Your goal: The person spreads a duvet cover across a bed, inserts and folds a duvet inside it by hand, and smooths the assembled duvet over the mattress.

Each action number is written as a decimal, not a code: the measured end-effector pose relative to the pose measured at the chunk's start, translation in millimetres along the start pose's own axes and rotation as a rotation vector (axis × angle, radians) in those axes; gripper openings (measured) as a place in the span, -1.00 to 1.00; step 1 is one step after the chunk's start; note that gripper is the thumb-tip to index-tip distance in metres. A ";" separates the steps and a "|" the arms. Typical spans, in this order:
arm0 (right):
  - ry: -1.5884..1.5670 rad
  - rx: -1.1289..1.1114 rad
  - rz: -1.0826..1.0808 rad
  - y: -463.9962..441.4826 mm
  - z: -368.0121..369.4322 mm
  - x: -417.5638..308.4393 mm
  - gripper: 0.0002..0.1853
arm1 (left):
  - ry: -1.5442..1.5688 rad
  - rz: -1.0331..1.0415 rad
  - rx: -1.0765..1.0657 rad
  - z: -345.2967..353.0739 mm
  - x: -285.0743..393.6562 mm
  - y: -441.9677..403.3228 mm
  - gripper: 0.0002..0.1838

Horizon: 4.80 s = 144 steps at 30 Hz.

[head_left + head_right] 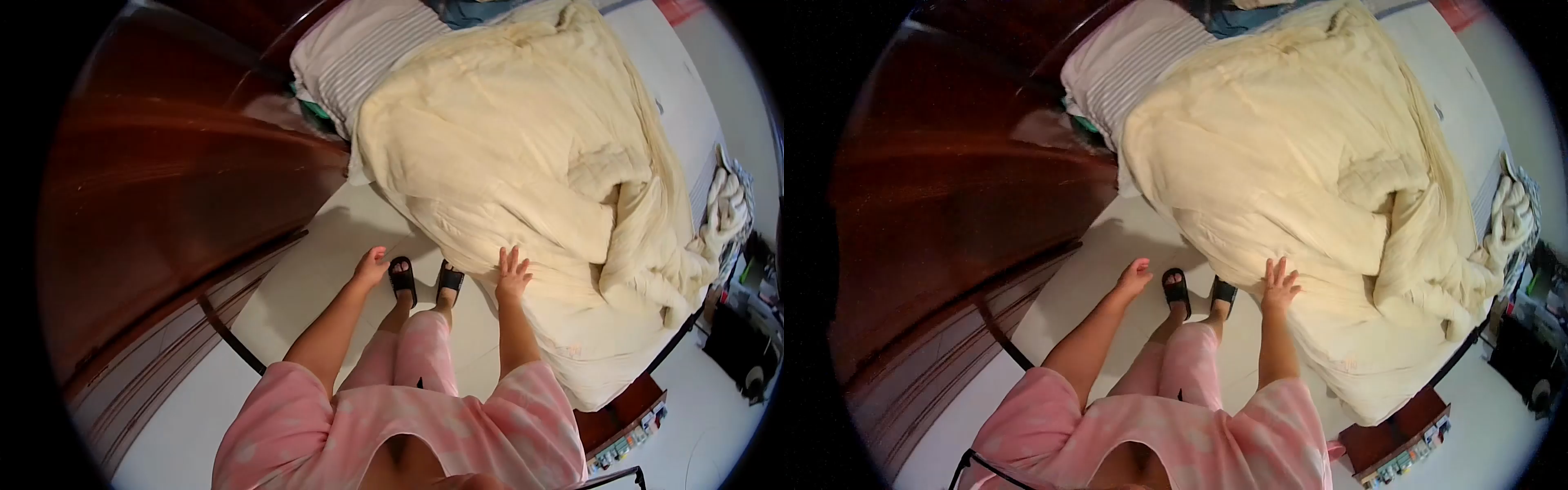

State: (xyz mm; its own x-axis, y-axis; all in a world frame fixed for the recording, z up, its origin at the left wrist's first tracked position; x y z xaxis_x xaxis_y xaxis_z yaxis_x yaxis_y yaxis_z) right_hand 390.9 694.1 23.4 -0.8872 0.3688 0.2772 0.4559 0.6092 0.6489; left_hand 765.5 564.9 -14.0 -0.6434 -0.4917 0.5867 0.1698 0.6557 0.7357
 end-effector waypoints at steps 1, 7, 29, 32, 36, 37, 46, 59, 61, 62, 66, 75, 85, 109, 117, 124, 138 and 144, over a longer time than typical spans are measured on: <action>0.009 -0.022 0.014 1.5 9.5 17.2 -0.01 | 0.008 -0.005 -0.025 7.1 2.8 3.7 -0.52; -0.301 0.321 -0.119 -11.6 15.2 66.7 -0.56 | -0.253 0.080 -0.161 59.2 76.9 26.4 -0.50; -0.707 0.836 -0.020 139.9 -89.3 286.3 -0.53 | -0.591 0.846 -0.366 214.6 382.2 227.4 -0.52; -0.746 0.897 0.219 131.6 -67.1 340.8 -0.67 | -0.522 0.928 -0.330 197.2 408.6 240.4 -0.51; -0.676 0.800 0.379 140.4 -50.1 379.4 -0.80 | -0.577 0.977 -0.308 170.4 428.0 246.0 -0.60; -0.638 0.718 0.398 145.1 -48.9 383.6 -0.82 | -0.618 1.000 -0.312 165.5 436.9 253.9 -0.62; -0.880 0.478 0.295 318.1 -96.3 350.9 -0.68 | -0.695 0.961 -0.127 99.3 422.5 247.4 -0.66; -1.026 0.451 0.312 373.4 2.4 242.8 -0.71 | -0.798 0.820 -0.164 83.5 314.1 224.9 -0.64; -1.026 0.529 0.289 378.0 -4.4 258.3 -0.69 | -0.747 0.856 -0.151 87.8 327.7 232.5 -0.64; -1.026 0.566 0.272 381.7 -10.7 266.6 -0.68 | -0.722 0.870 -0.141 88.4 333.5 236.2 -0.64; -1.184 0.531 0.228 377.4 -11.6 304.3 -0.60 | -0.746 0.956 -0.173 115.6 345.7 186.6 -0.58; -1.303 0.256 0.278 306.3 103.9 421.6 -0.56 | -0.766 0.528 -0.126 236.5 350.0 167.0 -0.37; -1.225 0.078 0.256 272.9 149.8 523.8 -0.62 | -0.616 0.526 -0.422 472.5 351.0 203.1 -0.37; -1.257 0.798 0.146 244.7 -78.3 534.3 -0.19 | 0.281 0.359 -0.802 540.3 593.3 313.7 -0.76; -1.046 0.638 0.506 216.0 -19.4 570.1 -0.37 | 0.420 0.386 -0.840 509.5 650.4 353.9 -0.78; -1.402 0.369 0.746 222.3 77.5 607.7 -0.64 | 0.367 0.388 -0.734 522.9 662.4 306.8 -0.73; -0.748 0.410 1.255 379.6 15.2 835.7 -0.65 | -0.137 0.750 -1.029 713.0 689.6 317.5 -0.24; -0.701 0.471 1.059 232.2 62.5 825.8 -0.68 | -0.565 0.963 -0.585 691.0 607.1 140.1 -0.15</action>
State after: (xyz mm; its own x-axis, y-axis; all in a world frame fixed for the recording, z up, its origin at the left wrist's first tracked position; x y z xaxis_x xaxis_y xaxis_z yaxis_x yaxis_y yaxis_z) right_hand -231.5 1184.0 358.7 0.0593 0.9980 -0.0199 0.9982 -0.0591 0.0090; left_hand -117.1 754.1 211.5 -0.2793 0.4520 0.8472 0.9581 0.1890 0.2151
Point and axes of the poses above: each hand's wrist, its own y-axis away from the middle knuckle, its own z-axis out of the palm, x = y × z, the point moved 8 cm from there along -y, towards the middle knuckle, and after that the axes turned 1 degree about z, right-handed, at the moved point
